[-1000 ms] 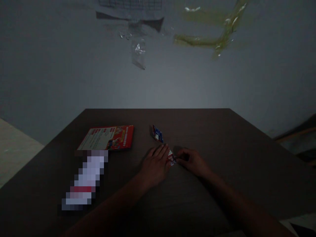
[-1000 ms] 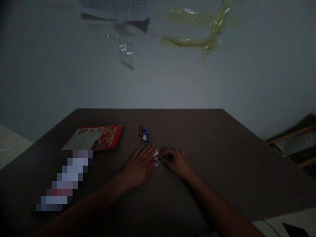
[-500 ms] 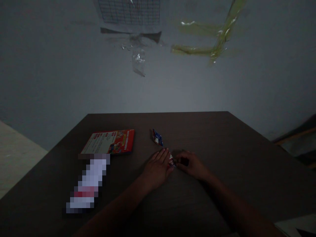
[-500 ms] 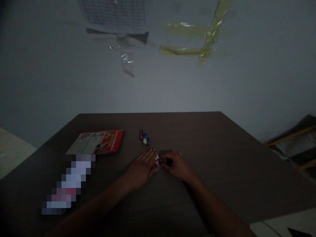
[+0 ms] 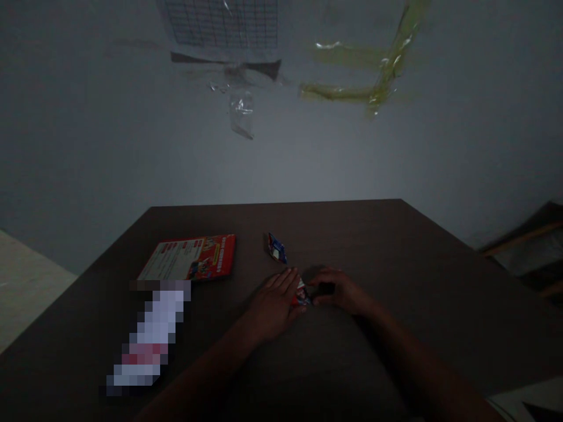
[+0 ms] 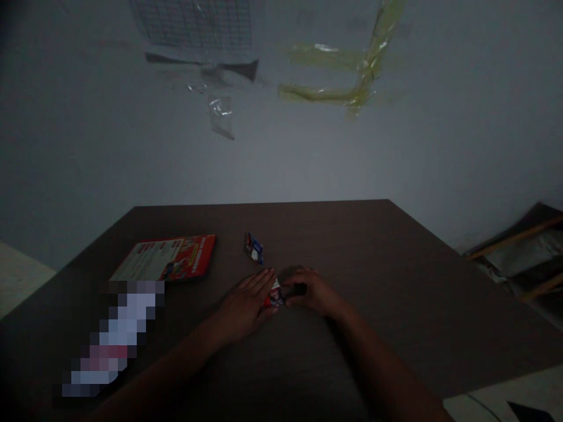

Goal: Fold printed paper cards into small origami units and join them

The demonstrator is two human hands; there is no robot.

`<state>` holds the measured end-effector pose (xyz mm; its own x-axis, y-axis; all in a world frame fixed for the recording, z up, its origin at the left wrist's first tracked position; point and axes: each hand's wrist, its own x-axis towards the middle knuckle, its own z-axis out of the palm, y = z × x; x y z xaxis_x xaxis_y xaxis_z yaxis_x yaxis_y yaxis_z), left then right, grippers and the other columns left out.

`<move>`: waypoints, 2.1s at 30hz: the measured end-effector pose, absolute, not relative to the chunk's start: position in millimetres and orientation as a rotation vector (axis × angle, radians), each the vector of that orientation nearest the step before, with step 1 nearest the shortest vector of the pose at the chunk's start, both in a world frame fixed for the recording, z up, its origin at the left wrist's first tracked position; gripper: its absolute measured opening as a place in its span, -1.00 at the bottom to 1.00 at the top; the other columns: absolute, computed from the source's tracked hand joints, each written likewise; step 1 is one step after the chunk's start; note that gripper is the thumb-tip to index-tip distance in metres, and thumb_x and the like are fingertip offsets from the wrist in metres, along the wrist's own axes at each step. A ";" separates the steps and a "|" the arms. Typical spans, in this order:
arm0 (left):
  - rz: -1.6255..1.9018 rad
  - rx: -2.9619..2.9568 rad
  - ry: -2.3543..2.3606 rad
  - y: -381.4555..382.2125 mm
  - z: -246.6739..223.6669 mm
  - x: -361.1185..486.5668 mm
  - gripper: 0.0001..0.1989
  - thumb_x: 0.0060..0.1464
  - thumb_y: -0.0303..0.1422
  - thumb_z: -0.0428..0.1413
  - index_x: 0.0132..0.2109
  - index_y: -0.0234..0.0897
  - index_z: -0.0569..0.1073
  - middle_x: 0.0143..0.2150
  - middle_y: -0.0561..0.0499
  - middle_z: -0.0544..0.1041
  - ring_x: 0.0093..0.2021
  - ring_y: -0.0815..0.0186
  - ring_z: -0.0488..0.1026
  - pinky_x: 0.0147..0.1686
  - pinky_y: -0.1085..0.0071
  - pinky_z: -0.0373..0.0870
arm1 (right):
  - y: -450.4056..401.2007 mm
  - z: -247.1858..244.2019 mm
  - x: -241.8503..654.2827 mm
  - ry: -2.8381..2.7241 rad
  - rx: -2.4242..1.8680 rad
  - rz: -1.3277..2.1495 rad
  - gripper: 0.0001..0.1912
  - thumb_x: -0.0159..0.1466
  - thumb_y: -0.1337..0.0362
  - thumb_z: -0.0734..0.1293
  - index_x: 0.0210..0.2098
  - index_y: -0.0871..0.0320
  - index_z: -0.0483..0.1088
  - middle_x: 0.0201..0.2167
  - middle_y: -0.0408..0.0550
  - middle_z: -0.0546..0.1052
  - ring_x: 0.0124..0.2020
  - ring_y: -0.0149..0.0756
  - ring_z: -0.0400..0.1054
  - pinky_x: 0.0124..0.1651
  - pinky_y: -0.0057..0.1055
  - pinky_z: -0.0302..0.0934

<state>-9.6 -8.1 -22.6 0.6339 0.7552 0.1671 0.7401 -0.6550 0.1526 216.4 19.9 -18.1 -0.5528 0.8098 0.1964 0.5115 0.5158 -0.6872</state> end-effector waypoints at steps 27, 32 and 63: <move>0.543 2.803 1.146 -7.2 -10.0 -14.3 -0.66 0.25 -0.30 -0.11 0.06 -0.33 0.39 0.09 -0.11 0.45 0.12 0.22 0.35 0.10 0.24 0.32 | 14.6 -26.3 199.9 -2.319 -0.965 0.547 -0.77 0.15 0.19 0.40 -0.18 0.04 0.48 -0.36 -0.09 0.49 -0.25 -0.25 0.33 -0.15 -0.27 0.13; 0.705 2.671 1.114 -7.4 -17.1 -19.0 -0.64 0.19 -0.22 -0.02 0.07 -0.28 0.38 0.06 -0.11 0.47 0.05 0.22 0.41 0.04 0.25 0.36 | 13.4 -32.3 193.8 -2.222 -0.852 0.418 -0.84 0.24 0.28 0.30 -0.20 0.08 0.50 -0.30 -0.02 0.49 -0.22 -0.27 0.34 -0.15 -0.31 0.18; 0.901 1.490 1.123 -2.1 -13.6 -20.0 -0.50 0.09 0.02 -0.04 -0.43 -0.37 0.44 -0.57 0.05 0.42 -0.55 0.39 0.32 -0.52 0.50 0.17 | 4.7 -22.3 174.4 -1.553 -1.132 1.398 -0.60 0.12 -0.01 0.35 -0.37 0.26 0.47 -0.65 -0.21 0.34 -0.65 -0.52 0.11 -0.59 -0.54 -0.05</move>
<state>-20.0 -2.1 -13.6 0.2848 0.9585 -0.0124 0.1956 -0.0454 0.9796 174.4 4.7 -22.3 -0.3306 0.9433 -0.0295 0.1286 0.0141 -0.9916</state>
